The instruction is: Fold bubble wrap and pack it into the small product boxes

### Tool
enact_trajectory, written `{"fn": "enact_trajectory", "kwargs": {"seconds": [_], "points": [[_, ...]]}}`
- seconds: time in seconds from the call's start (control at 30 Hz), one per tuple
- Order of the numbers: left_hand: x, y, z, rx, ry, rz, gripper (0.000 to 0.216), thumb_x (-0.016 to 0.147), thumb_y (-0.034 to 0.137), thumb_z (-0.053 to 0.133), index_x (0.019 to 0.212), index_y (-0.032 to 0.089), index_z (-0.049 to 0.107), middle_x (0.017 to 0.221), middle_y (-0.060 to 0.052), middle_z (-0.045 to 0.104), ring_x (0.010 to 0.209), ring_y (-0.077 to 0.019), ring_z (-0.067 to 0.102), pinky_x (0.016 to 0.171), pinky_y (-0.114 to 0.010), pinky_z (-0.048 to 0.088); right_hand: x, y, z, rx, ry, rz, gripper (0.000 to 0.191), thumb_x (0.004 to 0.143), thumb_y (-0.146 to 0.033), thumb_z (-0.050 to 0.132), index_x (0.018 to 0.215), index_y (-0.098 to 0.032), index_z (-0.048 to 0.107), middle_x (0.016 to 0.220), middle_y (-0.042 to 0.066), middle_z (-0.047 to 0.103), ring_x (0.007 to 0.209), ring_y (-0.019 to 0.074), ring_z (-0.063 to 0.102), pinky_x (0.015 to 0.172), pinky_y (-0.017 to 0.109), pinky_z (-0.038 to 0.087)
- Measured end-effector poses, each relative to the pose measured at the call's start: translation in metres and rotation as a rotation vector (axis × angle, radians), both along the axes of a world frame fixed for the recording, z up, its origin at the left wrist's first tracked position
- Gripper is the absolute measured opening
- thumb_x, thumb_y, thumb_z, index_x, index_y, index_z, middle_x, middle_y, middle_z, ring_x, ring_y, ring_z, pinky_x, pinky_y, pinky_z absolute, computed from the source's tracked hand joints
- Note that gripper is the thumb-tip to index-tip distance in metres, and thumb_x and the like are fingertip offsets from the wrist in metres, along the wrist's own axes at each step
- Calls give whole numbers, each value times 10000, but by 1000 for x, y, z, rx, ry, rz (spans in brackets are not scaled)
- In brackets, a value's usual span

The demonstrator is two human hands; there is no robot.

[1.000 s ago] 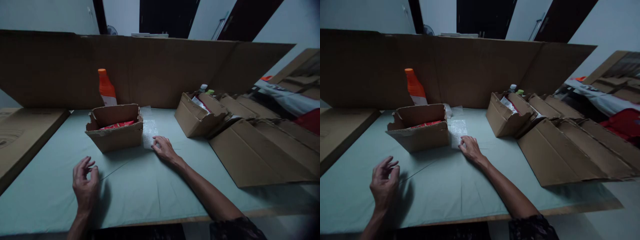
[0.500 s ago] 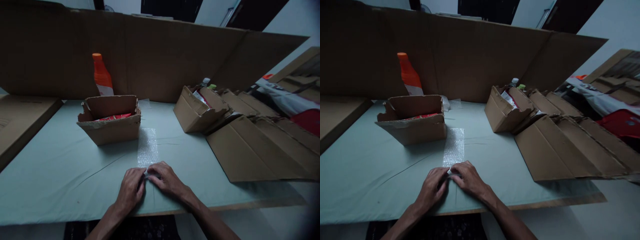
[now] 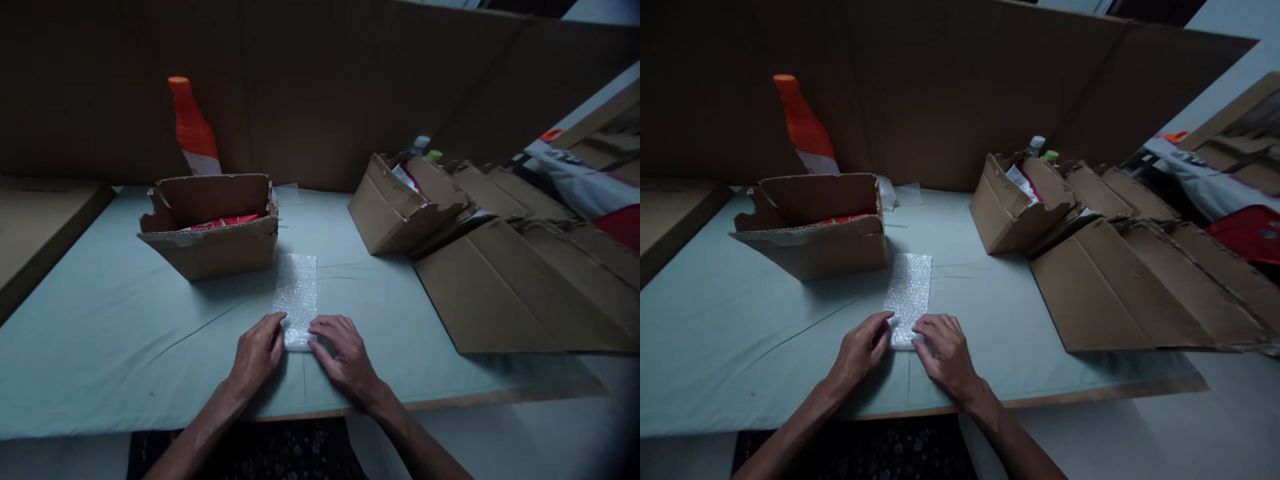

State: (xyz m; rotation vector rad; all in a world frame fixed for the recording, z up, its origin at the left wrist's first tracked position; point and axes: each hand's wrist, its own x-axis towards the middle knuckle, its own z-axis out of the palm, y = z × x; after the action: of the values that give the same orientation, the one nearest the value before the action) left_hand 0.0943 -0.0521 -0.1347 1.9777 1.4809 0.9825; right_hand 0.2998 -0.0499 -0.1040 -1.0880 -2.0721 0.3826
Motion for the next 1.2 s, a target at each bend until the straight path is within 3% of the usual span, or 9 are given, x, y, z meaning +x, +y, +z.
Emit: {"fn": "enact_trajectory", "kwargs": {"seconds": [0.1, 0.23, 0.43, 0.63, 0.87, 1.0, 1.1, 1.2], "points": [[3, 2, -3, 30, 40, -6, 339, 913, 119, 482, 1202, 213, 632, 1028, -65, 744, 896, -188, 714, 806, -309, 571, -1, -10, 0, 61, -111, 58, 185, 912, -158, 629, 1085, -223, 637, 1055, 70, 724, 988, 240, 645, 858, 420, 471], [2, 1, -1, 84, 68, -23, 336, 912, 125, 497, 1215, 214, 611, 1015, -71, 723, 923, -205, 687, 821, -343, 571, -9, -12, -8, 8, -255, 98, 260, 902, -165, 633, 1158, -208, 638, 1137, 96, 713, 1044, 270, 621, 899, 454, 463], [-12, -12, 11, 203, 59, -78, 381, 892, 158, 579, 1270, 207, 564, 1239, -131, 646, 1152, -272, 591, 976, -469, 515, -10, -2, -15, -52, -164, 82, 174, 955, -154, 573, 1075, -211, 685, 985, 70, 756, 919, 233, 656, 831, 410, 465], [-14, -23, 3, 125, 55, -157, 375, 908, 72, 479, 1242, 205, 584, 948, -71, 701, 879, -218, 623, 768, -372, 534, -5, -8, -7, -222, -59, 102, 173, 974, -211, 574, 1097, -232, 694, 936, 51, 772, 869, 210, 688, 815, 385, 494], [-9, -10, 4, 78, 74, -100, 328, 917, 140, 498, 1219, 187, 618, 880, -67, 698, 817, -211, 638, 735, -351, 543, 2, -19, -2, 26, -188, 17, 250, 923, -189, 625, 1167, -241, 646, 1166, 105, 706, 1069, 271, 633, 882, 451, 473], [-9, -10, 7, 59, 50, -72, 326, 906, 170, 537, 1216, 213, 625, 1025, -88, 700, 936, -229, 651, 819, -386, 557, -1, -16, -8, 10, -264, 64, 216, 916, -172, 632, 1118, -239, 665, 1107, 82, 730, 1016, 261, 641, 882, 452, 459], [-13, -16, 10, 114, 43, -106, 377, 891, 216, 605, 1268, 221, 592, 1206, -124, 656, 1104, -266, 617, 930, -446, 537, -2, -11, -10, -41, -184, 64, 161, 942, -172, 612, 1072, -229, 688, 999, 62, 759, 922, 232, 664, 841, 422, 463], [-17, -24, 13, 156, 70, -183, 395, 891, 173, 602, 1281, 224, 574, 1213, -120, 663, 1129, -271, 603, 956, -458, 521, 1, -10, -8, -161, -81, 84, 147, 969, -200, 591, 1056, -233, 704, 902, 47, 770, 838, 208, 683, 808, 395, 476]]}}
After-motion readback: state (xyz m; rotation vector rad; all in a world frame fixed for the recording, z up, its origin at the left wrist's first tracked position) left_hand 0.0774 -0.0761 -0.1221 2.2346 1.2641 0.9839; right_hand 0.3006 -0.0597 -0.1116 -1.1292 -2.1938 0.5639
